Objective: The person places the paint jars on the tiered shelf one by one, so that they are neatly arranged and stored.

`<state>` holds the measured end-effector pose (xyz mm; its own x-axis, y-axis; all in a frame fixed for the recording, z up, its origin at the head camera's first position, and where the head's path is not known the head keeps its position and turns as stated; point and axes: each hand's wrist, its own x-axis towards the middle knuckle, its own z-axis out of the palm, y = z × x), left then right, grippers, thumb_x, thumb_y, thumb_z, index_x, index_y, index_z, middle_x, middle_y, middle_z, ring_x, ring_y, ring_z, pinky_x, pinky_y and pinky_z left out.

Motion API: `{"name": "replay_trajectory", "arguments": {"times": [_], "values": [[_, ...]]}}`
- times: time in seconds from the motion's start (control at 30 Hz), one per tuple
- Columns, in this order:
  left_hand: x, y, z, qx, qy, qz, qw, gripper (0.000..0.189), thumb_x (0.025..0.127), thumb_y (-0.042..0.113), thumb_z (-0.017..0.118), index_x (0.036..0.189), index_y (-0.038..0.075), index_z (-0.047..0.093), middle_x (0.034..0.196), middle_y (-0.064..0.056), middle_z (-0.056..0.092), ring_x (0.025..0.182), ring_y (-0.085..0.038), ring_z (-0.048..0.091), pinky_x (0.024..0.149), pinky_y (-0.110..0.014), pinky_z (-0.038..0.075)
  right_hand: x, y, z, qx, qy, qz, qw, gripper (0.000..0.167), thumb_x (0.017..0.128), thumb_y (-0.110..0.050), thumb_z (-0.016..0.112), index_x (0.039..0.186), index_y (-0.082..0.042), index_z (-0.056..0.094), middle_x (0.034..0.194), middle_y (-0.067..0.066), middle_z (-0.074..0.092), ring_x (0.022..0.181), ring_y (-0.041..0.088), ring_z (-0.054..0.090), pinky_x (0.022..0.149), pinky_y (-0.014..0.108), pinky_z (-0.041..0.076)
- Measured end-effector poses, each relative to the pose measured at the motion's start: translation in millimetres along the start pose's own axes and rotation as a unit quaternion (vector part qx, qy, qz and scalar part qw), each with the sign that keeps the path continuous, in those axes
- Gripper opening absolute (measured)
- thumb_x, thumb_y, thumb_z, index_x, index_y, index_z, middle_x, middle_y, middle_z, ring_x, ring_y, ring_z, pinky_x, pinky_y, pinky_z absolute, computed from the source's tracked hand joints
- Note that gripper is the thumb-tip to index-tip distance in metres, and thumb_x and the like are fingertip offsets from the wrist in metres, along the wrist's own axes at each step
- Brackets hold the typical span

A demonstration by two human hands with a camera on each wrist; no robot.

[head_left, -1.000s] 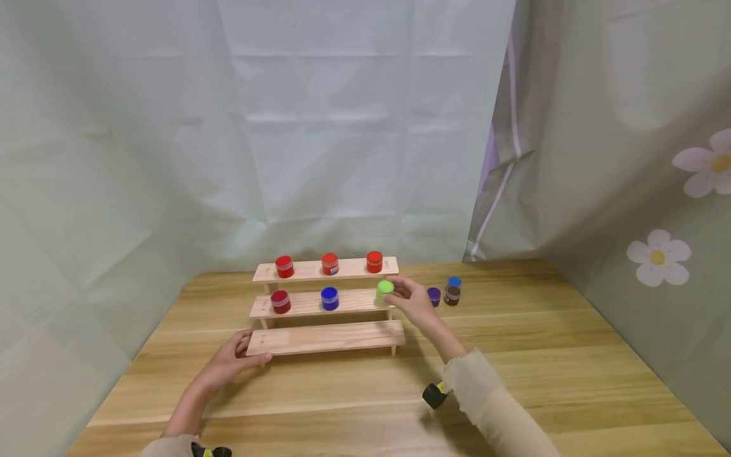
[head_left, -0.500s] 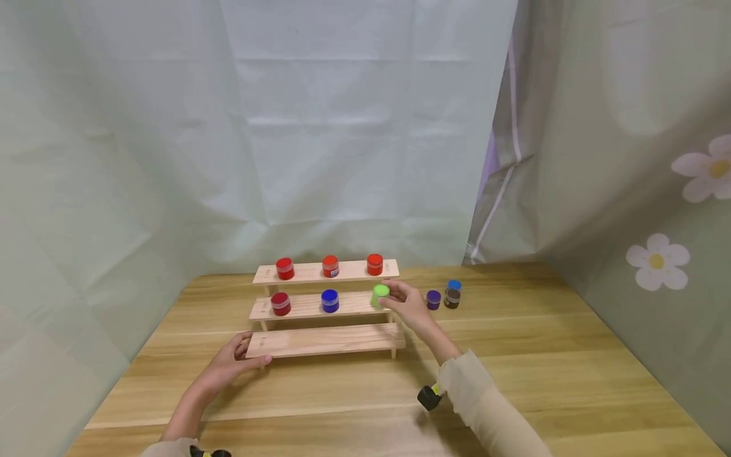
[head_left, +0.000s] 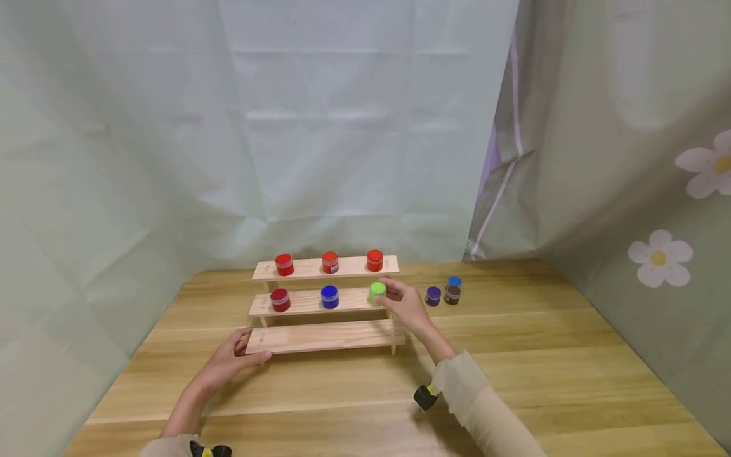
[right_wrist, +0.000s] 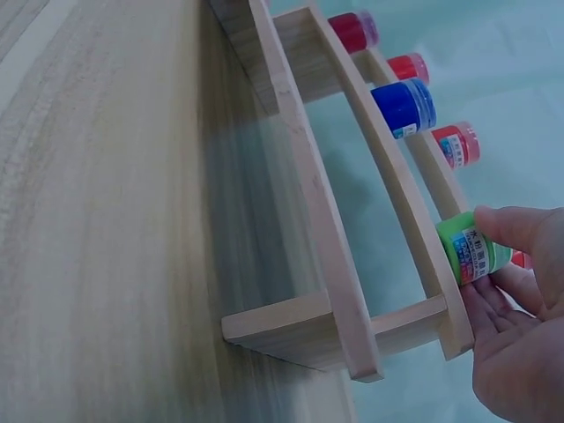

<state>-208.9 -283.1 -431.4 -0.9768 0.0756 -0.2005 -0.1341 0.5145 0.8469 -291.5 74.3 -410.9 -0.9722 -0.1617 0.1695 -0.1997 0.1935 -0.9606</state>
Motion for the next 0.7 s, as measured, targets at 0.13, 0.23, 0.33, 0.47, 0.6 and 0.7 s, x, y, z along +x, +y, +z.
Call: {"name": "replay_trajectory", "arguments": {"times": [0.13,0.23,0.33,0.47,0.6,0.7], "values": [[-0.1,0.6,-0.3,0.000,0.000,-0.008,1.0000,0.089,0.091,0.034,0.068,0.150,-0.007,0.015,0.149,-0.036,0.036,0.135,-0.043,0.042,0.109,-0.056,0.038,-1.6,-0.9,0.2,0.002,-0.001,-0.003,1.0000,0.046,0.091,-0.007,0.067,0.135,0.000,0.056,0.124,0.021,0.066,0.117,0.035,0.064,0.094,0.035,0.055],[-0.5,0.8,0.2,0.001,0.000,-0.012,0.9999,0.090,0.091,0.034,0.068,0.150,-0.007,0.015,0.149,-0.036,0.035,0.136,-0.044,0.040,0.109,-0.057,0.037,-2.4,0.0,-0.3,0.003,-0.001,-0.003,1.0000,0.047,0.090,-0.007,0.067,0.135,0.000,0.055,0.125,0.021,0.066,0.117,0.034,0.063,0.094,0.035,0.055],[-0.7,1.8,0.6,0.003,0.000,-0.011,0.9999,0.090,0.091,0.035,0.068,0.150,-0.007,0.015,0.149,-0.036,0.034,0.137,-0.045,0.039,0.110,-0.057,0.036,-2.2,1.6,-1.0,0.002,-0.001,-0.008,1.0000,0.047,0.090,-0.006,0.067,0.135,0.000,0.055,0.125,0.022,0.065,0.117,0.035,0.063,0.094,0.036,0.055],[-1.0,2.7,0.9,0.006,0.002,-0.007,1.0000,0.089,0.091,0.035,0.068,0.150,-0.006,0.016,0.149,-0.035,0.036,0.137,-0.044,0.040,0.110,-0.057,0.036,-0.6,3.4,-1.6,0.003,0.000,-0.009,1.0000,0.046,0.090,-0.006,0.068,0.134,-0.001,0.056,0.123,0.022,0.066,0.116,0.034,0.064,0.094,0.035,0.055],[-0.8,2.9,0.5,0.006,0.001,-0.003,1.0000,0.089,0.091,0.034,0.068,0.150,-0.006,0.016,0.149,-0.034,0.037,0.136,-0.044,0.041,0.109,-0.057,0.037,-1.6,-1.4,-1.5,-0.005,-0.001,-0.006,1.0000,0.047,0.089,-0.006,0.068,0.134,-0.002,0.057,0.123,0.022,0.066,0.115,0.035,0.064,0.093,0.035,0.055],[-1.0,3.1,-0.3,0.004,-0.001,-0.003,1.0000,0.089,0.091,0.034,0.068,0.150,-0.007,0.015,0.149,-0.035,0.036,0.136,-0.045,0.040,0.109,-0.057,0.037,-1.6,-1.1,-0.4,-0.012,-0.001,-0.002,0.9999,0.047,0.089,-0.006,0.068,0.135,-0.004,0.057,0.123,0.020,0.065,0.114,0.034,0.064,0.092,0.036,0.056]]}}
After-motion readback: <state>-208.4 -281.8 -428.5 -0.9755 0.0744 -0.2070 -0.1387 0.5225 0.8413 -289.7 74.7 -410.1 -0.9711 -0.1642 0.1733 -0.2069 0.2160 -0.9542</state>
